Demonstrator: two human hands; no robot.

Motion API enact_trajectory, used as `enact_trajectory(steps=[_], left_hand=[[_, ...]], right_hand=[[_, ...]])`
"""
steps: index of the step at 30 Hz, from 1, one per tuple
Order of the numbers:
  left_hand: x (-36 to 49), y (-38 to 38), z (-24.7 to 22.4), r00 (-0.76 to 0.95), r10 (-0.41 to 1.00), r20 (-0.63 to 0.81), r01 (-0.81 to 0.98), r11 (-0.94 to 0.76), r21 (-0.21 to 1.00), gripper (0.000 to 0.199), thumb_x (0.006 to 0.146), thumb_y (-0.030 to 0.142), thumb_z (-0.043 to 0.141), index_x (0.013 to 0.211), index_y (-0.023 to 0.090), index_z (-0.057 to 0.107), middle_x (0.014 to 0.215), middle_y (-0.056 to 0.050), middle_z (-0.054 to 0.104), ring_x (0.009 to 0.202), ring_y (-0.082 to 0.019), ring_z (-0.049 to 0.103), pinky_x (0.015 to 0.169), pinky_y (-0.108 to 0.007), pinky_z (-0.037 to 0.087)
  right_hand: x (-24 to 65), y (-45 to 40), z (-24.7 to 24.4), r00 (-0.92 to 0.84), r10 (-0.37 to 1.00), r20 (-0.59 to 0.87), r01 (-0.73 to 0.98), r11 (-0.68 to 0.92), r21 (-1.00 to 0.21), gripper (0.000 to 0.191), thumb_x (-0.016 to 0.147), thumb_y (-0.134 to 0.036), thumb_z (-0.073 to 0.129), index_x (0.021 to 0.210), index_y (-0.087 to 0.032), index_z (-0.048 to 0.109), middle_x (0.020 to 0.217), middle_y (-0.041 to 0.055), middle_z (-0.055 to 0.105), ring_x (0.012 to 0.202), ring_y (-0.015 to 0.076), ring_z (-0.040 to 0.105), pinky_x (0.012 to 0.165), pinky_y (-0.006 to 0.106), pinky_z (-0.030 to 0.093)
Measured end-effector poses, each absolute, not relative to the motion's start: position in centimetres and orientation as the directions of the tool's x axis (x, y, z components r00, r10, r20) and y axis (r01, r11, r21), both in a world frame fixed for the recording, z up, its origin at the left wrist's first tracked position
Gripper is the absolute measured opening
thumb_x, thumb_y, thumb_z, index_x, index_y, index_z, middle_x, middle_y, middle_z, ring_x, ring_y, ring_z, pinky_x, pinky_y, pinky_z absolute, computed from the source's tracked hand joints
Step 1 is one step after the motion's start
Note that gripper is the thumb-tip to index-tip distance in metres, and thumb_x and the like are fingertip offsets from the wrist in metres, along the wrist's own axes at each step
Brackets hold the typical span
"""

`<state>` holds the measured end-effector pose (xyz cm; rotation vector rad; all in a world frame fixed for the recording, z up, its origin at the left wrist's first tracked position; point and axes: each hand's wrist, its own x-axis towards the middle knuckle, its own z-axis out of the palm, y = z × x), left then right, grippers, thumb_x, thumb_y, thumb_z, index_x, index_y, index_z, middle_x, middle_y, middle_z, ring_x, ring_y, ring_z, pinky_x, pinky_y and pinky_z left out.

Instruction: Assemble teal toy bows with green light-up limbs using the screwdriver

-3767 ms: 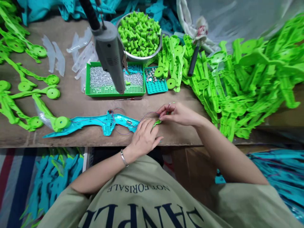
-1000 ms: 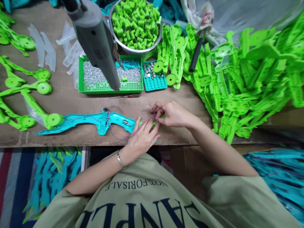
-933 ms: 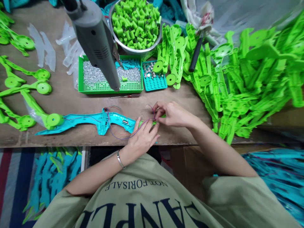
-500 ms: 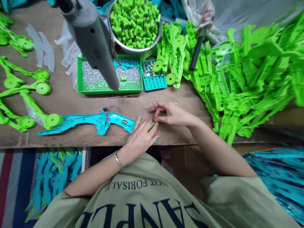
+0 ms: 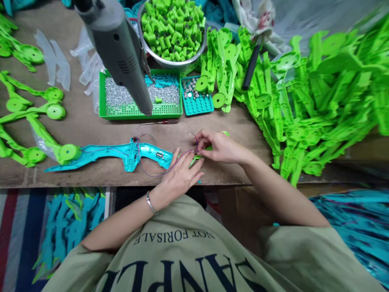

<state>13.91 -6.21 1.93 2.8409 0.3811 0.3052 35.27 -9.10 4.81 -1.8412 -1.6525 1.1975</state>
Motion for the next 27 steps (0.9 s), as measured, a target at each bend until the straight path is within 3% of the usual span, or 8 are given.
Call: enact_trajectory(steps=[7,19,24,27], left_hand=[[14.0,-6.3,2.0,0.939,0.312,0.145,0.263,-0.923,0.28,0.048,0.103,0.042,0.052,0.141,0.013,0.057,0.142,-0.02,0.062,0.136,-0.028,0.058,0.122,-0.052,0.039],[14.6,-6.3,3.0,0.936,0.347,0.065,0.313,-0.9,0.303,0.043,0.101,0.031,0.057,0.141,0.014,0.058,0.138,-0.018,0.063,0.132,-0.027,0.06,0.12,-0.047,0.043],[14.0,-6.1,1.4,0.93,0.327,0.169,0.25,-0.898,0.362,0.044,0.1,0.03,0.059,0.14,0.011,0.057,0.143,-0.023,0.06,0.138,-0.03,0.056,0.121,-0.052,0.042],[13.1,-6.1,0.9,0.911,0.228,0.343,0.085,-0.919,0.385,0.039,0.1,0.019,0.055,0.139,0.011,0.056,0.14,-0.021,0.064,0.141,-0.03,0.054,0.116,-0.052,0.048]], right_hand=[[35.4,-9.3,4.9,-0.034,0.955,-0.294,0.634,-0.207,-0.745,0.027,0.078,-0.013,0.064,0.102,-0.021,0.058,0.082,-0.0004,0.08,0.08,0.0195,0.075,0.076,0.031,0.049],[36.3,-9.9,4.4,-0.068,0.95,-0.306,0.478,-0.238,-0.845,0.039,0.074,-0.005,0.057,0.11,-0.021,0.054,0.09,0.0017,0.08,0.084,0.0183,0.076,0.08,0.031,0.054],[35.8,-10.8,3.5,-0.077,0.975,-0.209,0.362,-0.168,-0.917,0.035,0.076,-0.008,0.06,0.109,-0.021,0.054,0.099,0.0054,0.077,0.091,0.0189,0.074,0.08,0.033,0.057],[35.5,-11.4,2.9,-0.04,0.989,-0.14,0.358,-0.116,-0.926,0.034,0.079,-0.009,0.059,0.11,-0.021,0.055,0.096,0.0042,0.075,0.091,0.0186,0.073,0.085,0.036,0.057]])
